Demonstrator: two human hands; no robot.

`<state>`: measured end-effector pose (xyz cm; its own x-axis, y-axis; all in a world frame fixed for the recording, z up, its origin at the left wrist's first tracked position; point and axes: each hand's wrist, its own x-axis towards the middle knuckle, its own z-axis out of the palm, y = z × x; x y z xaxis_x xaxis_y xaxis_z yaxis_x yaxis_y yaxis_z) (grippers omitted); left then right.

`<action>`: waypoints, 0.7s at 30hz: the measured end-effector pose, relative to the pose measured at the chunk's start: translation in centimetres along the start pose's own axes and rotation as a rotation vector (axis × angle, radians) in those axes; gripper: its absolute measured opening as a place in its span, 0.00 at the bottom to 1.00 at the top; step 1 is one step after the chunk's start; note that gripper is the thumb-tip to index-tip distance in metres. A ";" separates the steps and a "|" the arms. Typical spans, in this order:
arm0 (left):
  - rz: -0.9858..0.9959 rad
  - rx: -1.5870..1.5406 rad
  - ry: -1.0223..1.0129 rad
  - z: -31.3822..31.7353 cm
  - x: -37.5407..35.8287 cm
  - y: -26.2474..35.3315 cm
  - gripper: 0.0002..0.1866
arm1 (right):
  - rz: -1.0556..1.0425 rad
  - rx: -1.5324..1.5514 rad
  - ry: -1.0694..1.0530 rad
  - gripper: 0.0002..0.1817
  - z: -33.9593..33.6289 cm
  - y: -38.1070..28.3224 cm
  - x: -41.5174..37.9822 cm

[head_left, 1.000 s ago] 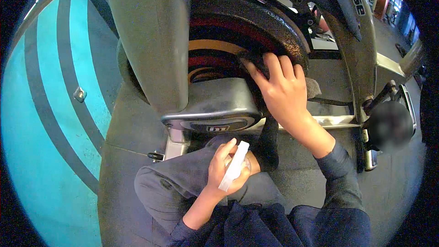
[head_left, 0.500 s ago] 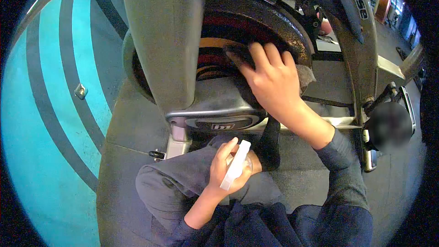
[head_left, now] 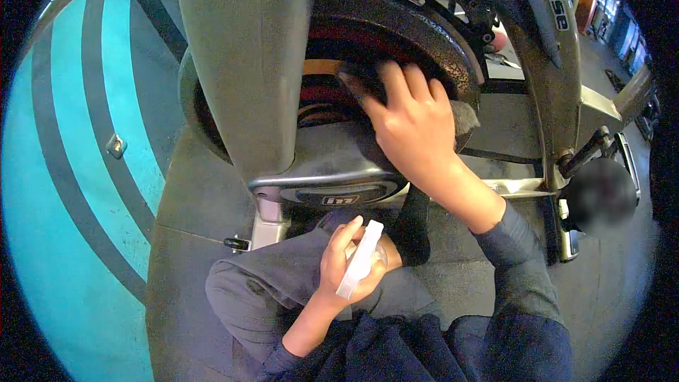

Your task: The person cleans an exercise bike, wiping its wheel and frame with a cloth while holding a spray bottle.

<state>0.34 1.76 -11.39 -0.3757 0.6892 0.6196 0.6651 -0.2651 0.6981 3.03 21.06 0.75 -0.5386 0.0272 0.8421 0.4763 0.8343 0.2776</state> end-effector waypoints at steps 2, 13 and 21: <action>0.004 -0.005 0.009 -0.1 0.0 0.2 0.39 | -0.018 0.001 -0.006 0.22 0.2 -0.2 0.6; 0.044 0.014 0.007 0.1 -0.1 0.3 0.38 | 0.119 0.026 -0.102 0.24 -1.6 2.5 -3.8; 0.022 0.000 -0.031 0.2 0.3 0.4 0.39 | 0.078 0.029 -0.034 0.26 -0.4 1.2 -1.6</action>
<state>0.62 1.99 -10.93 -0.3406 0.7041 0.6231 0.6732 -0.2800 0.6844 4.72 21.74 -0.04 -0.5239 0.1112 0.8445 0.4975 0.8447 0.1974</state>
